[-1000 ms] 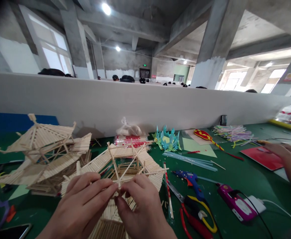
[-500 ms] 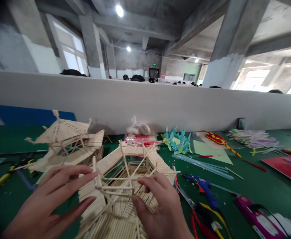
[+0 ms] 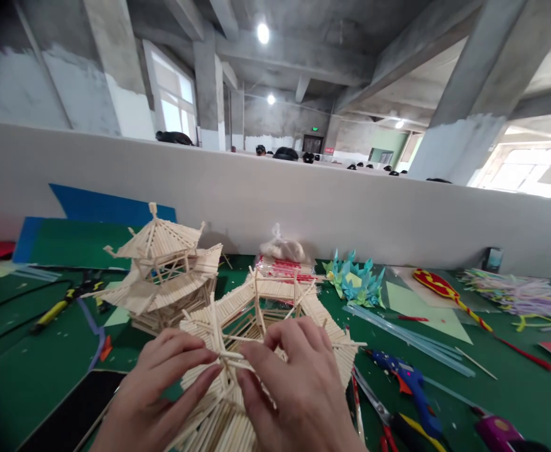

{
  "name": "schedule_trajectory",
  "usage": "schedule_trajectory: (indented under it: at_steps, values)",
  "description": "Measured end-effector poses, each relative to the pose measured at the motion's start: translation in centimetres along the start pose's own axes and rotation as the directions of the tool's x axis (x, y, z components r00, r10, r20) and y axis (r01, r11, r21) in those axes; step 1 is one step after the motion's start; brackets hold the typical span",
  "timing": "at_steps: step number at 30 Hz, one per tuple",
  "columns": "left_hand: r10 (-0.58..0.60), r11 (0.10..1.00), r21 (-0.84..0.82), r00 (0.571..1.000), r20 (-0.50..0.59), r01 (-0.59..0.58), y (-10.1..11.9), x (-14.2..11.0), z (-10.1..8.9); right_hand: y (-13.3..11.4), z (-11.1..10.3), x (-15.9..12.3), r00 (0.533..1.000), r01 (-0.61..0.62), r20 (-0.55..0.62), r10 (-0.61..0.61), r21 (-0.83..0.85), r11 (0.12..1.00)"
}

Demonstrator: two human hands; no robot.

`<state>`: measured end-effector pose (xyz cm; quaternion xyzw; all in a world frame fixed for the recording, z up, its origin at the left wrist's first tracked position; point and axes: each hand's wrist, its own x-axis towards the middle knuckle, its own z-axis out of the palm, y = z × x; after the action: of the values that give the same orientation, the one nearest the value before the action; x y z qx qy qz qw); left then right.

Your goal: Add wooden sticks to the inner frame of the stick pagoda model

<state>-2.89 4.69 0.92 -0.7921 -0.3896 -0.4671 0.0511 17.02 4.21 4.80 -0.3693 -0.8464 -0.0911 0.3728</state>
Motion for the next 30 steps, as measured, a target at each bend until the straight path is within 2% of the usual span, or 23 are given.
schedule_trajectory:
  at_steps: [2, 9, 15, 30]
  values:
    - [-0.031, 0.999, -0.011, 0.999, -0.027, 0.030, 0.1, 0.0, 0.3, -0.4, 0.2, 0.8, 0.999, 0.018, 0.043, -0.017, -0.025, 1.000]
    - [-0.117, 0.992, -0.051, 0.993, 0.015, 0.117, 0.2, -0.1, 0.8, -0.7, 1.1, 1.7, 0.988, 0.005, 0.156, 0.004, -0.058, 0.998]
    - [-0.217, 0.974, -0.062, 0.975, 0.042, 0.219, 0.6, -0.1, 1.3, -0.9, 1.8, 1.4, 1.000, -0.011, 0.013, 0.011, -0.009, 1.000]
    - [-0.259, 0.957, -0.117, 0.963, 0.073, 0.266, 0.5, -0.3, 1.2, -1.0, 1.6, 1.6, 1.000, -0.014, 0.025, 0.014, -0.001, 1.000]
